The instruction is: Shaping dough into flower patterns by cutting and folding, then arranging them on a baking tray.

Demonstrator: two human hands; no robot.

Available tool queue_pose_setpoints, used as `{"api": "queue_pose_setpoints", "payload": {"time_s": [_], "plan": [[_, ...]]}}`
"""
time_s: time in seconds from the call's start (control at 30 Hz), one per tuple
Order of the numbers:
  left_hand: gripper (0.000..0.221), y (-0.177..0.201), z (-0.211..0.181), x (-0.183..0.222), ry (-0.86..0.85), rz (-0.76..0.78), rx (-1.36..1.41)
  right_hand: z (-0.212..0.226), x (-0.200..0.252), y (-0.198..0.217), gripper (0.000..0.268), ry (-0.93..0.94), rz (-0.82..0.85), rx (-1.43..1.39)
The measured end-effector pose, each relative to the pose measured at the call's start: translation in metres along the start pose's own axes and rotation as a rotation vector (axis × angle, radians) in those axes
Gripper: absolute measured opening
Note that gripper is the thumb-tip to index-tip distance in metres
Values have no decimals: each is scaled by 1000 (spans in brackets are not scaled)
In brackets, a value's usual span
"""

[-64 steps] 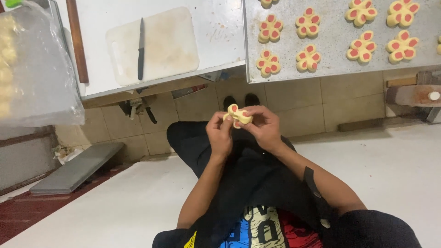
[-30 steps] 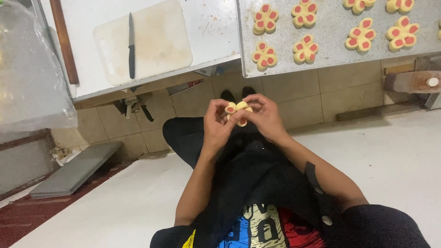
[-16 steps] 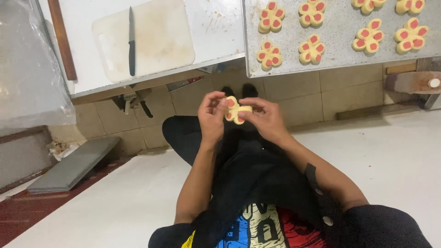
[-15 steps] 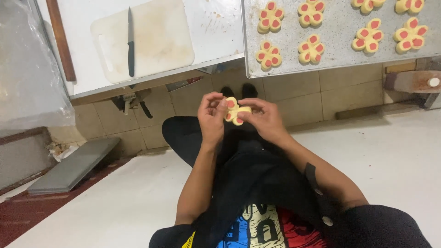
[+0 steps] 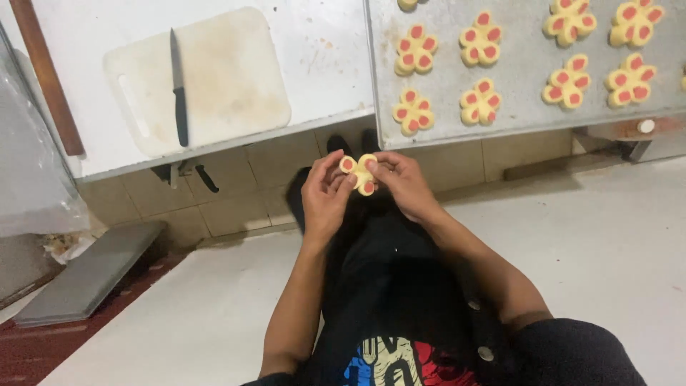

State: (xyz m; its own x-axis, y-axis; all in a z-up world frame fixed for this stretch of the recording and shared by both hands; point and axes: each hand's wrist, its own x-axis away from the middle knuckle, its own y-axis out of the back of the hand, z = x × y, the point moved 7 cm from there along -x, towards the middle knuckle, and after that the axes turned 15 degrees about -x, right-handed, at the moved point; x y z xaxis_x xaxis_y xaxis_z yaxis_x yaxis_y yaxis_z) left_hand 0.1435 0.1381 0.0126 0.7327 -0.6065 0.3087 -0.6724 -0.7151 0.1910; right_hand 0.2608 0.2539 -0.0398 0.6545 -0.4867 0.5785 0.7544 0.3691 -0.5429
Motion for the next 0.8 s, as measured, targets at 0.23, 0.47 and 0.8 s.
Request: {"api": "queue_pose_setpoints", "payload": {"time_s": [0.23, 0.47, 0.8], "plan": [[44, 7, 21, -38, 6, 109, 125, 3, -19, -19, 33, 67, -18, -38], [35, -17, -8, -54, -10, 59, 191, 42, -9, -14, 26, 225, -144, -83], [40, -166, -78, -82, -170, 403, 83, 161, 17, 74, 25, 455, -334, -100]]}}
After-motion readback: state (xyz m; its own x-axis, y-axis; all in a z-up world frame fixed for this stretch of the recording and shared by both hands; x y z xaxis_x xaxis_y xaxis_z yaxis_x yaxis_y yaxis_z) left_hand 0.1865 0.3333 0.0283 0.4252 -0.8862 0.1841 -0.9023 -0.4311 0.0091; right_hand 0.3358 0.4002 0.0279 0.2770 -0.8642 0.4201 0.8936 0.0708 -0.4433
